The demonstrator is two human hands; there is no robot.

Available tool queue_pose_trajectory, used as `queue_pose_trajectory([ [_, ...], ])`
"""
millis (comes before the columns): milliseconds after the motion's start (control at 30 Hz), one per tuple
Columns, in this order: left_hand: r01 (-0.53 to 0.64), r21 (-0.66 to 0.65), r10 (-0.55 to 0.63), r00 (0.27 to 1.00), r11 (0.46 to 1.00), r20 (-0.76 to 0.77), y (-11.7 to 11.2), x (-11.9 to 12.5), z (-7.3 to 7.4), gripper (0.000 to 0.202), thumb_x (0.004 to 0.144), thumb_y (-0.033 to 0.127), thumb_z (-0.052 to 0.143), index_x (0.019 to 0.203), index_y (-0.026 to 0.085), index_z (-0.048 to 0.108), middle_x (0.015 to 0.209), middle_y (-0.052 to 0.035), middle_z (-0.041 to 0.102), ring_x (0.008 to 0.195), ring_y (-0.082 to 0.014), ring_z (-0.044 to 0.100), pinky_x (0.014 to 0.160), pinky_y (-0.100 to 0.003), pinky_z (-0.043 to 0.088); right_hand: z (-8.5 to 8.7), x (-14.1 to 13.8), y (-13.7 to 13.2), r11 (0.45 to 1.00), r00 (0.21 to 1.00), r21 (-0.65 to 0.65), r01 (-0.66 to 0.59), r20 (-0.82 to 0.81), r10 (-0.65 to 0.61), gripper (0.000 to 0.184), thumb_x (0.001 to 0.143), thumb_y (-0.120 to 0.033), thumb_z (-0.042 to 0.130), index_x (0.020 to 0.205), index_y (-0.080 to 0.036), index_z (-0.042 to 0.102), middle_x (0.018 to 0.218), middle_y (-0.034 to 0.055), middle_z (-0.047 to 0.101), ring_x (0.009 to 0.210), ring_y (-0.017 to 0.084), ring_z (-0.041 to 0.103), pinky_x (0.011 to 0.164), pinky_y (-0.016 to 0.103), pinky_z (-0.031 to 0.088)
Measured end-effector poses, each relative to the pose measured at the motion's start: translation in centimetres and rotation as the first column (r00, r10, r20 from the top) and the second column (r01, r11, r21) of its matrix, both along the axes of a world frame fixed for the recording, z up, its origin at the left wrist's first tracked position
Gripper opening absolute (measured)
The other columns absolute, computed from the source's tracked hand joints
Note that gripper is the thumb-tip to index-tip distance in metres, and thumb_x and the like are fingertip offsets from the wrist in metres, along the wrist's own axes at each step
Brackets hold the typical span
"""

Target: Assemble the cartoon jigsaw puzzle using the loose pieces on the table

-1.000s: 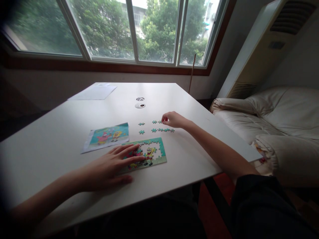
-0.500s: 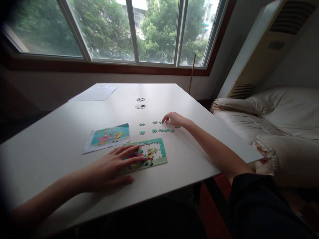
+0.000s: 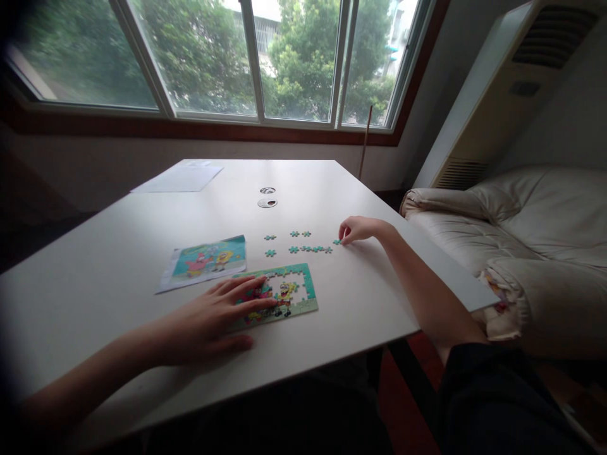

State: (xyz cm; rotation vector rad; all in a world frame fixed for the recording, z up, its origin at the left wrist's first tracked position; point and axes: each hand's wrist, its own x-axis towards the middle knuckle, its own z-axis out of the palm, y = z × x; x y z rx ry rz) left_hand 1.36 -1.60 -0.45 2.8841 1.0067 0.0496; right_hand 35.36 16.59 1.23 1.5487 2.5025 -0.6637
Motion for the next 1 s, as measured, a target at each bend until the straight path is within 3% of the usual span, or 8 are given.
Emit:
queue_pose_trajectory([
  [167,0.004,0.009,-0.004,1.000,1.000,-0.001,0.0,0.1,0.0,0.055,0.081,0.049,0.045,0.132,0.039,0.025,0.141,-0.0051,0.023,0.122,-0.0335,0.030,0.096,-0.053,0.028,-1.2,-1.0,0.2,0.999,0.993,-0.036,0.009,-0.117,-0.013,0.029,0.067,-0.034,0.062,0.089,-0.015,0.061,0.079,0.0059,0.063,0.062,0.013,0.056,0.054,0.022,0.041],
  [433,-0.003,0.008,0.003,1.000,1.000,-0.006,-0.2,0.0,0.1,0.055,0.081,0.050,0.045,0.132,0.040,0.024,0.141,-0.0051,0.023,0.122,-0.0338,0.030,0.096,-0.053,0.028,-2.2,-3.5,-0.1,0.992,0.978,0.123,0.009,-0.210,0.017,0.026,0.070,-0.033,0.058,0.089,-0.016,0.060,0.081,0.0044,0.062,0.064,0.011,0.054,0.056,0.020,0.039],
  [700,0.005,0.006,-0.005,1.000,1.000,0.010,-0.1,0.1,0.2,0.055,0.081,0.050,0.045,0.131,0.039,0.026,0.141,-0.0053,0.024,0.121,-0.0333,0.032,0.096,-0.052,0.029,-2.6,-3.5,0.0,0.991,0.969,0.132,0.012,-0.246,0.021,0.025,0.071,-0.031,0.058,0.089,-0.016,0.060,0.080,0.0039,0.061,0.065,0.011,0.053,0.057,0.019,0.039],
  [1000,0.013,0.068,-0.018,0.997,0.998,0.076,0.0,0.0,0.5,0.053,0.080,0.050,0.047,0.128,0.031,0.036,0.130,-0.0080,0.040,0.115,-0.0306,0.039,0.092,-0.047,0.036,-2.6,-3.5,-0.4,0.992,0.963,0.127,0.019,-0.271,0.016,0.024,0.070,-0.032,0.057,0.088,-0.016,0.060,0.074,0.0018,0.060,0.059,0.009,0.050,0.055,0.019,0.037],
])
